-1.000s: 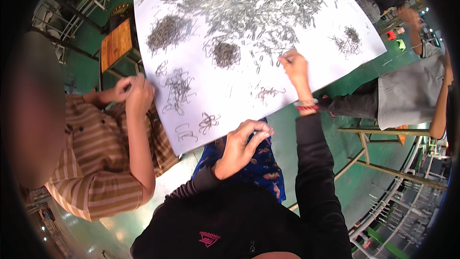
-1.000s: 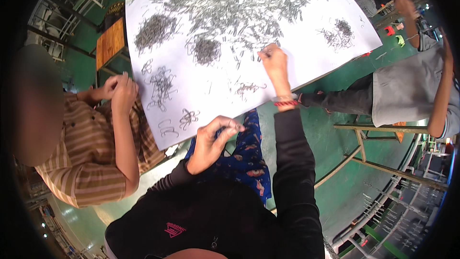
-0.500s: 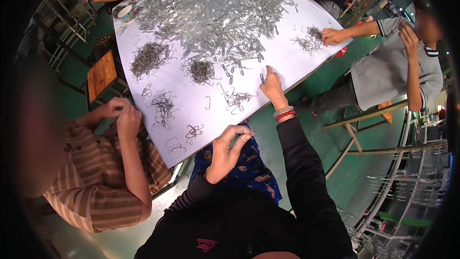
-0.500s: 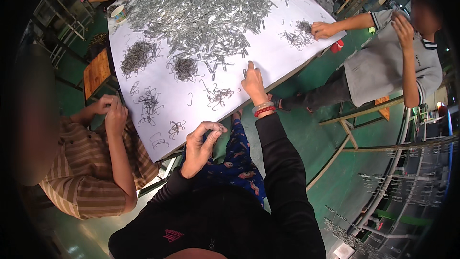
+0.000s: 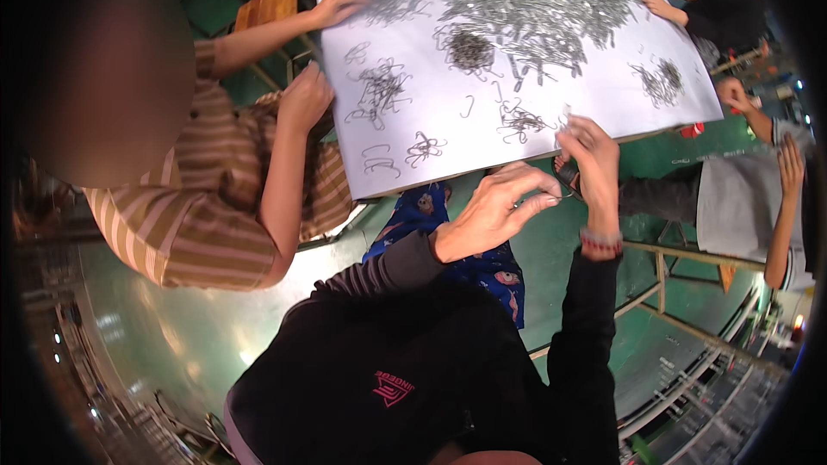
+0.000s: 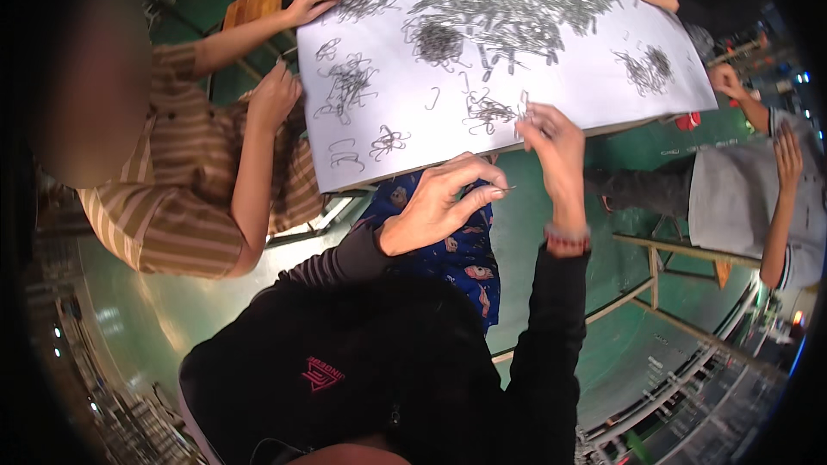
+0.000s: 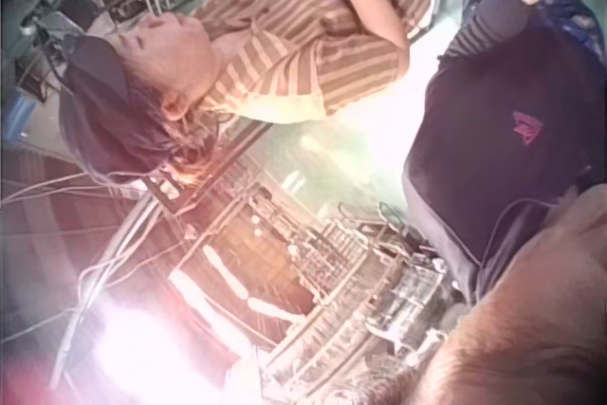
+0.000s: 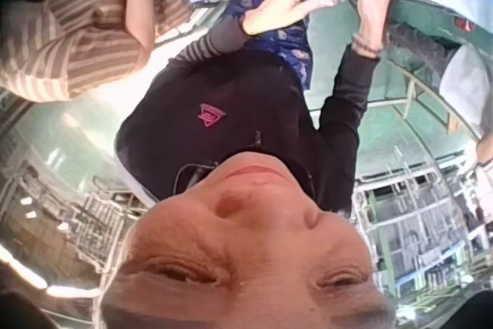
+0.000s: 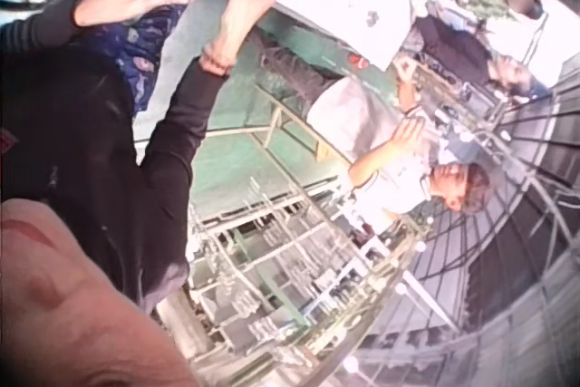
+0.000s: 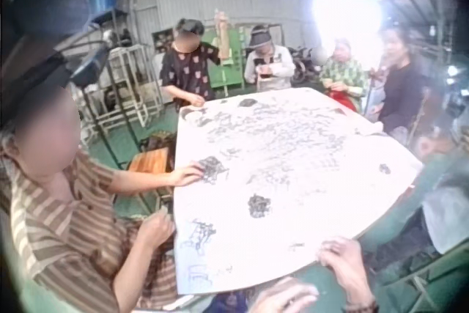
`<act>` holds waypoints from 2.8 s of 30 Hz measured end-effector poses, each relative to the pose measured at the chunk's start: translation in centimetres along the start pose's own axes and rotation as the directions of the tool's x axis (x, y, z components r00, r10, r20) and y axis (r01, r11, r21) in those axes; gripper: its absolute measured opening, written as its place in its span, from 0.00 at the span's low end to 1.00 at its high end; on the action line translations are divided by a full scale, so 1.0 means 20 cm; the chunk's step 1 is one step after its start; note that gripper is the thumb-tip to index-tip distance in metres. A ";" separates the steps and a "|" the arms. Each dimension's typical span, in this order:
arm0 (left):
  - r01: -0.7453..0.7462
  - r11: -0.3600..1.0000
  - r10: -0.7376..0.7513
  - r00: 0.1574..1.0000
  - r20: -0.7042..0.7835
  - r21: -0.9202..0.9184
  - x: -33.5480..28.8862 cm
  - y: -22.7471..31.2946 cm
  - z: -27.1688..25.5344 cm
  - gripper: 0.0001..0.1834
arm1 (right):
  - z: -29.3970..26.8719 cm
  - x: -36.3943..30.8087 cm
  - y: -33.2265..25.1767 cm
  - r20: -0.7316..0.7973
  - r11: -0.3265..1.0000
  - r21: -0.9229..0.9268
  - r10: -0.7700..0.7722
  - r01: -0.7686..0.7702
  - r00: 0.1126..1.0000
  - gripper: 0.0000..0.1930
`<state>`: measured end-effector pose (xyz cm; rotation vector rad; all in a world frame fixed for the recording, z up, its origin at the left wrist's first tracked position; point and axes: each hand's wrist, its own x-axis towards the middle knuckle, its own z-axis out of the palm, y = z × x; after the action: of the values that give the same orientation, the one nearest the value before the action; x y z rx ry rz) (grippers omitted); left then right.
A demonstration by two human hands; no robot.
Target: The person picks up small metal hooks from a table and hangs them onto a metal rack.
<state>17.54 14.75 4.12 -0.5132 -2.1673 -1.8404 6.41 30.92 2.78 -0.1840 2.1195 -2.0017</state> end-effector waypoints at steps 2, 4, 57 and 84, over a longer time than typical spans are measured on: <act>0.013 1.000 -0.013 1.000 -0.005 0.002 -0.01 -0.01 -0.01 0.06 | 0.08 -0.20 -0.14 -0.019 0.995 0.079 -0.055 0.056 0.998 0.14; 0.026 1.000 -0.026 0.999 -0.023 -0.001 -0.01 -0.04 0.00 0.06 | 0.07 -0.29 -0.18 -0.004 0.985 0.139 -0.101 0.101 0.995 0.13; 0.077 0.181 -0.084 0.995 -0.063 0.980 0.50 -0.88 -0.75 0.06 | 0.25 -0.36 -0.02 -0.280 0.963 0.011 -0.255 0.268 0.926 0.12; 0.067 0.997 -0.068 0.998 0.018 0.040 0.24 -0.03 -0.05 0.09 | 0.25 -0.37 0.05 -0.332 0.956 0.013 -0.273 0.294 0.903 0.09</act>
<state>12.85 14.23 5.77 -0.4569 -2.2546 -1.8304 14.86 28.00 2.19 -0.1677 2.3352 -2.4111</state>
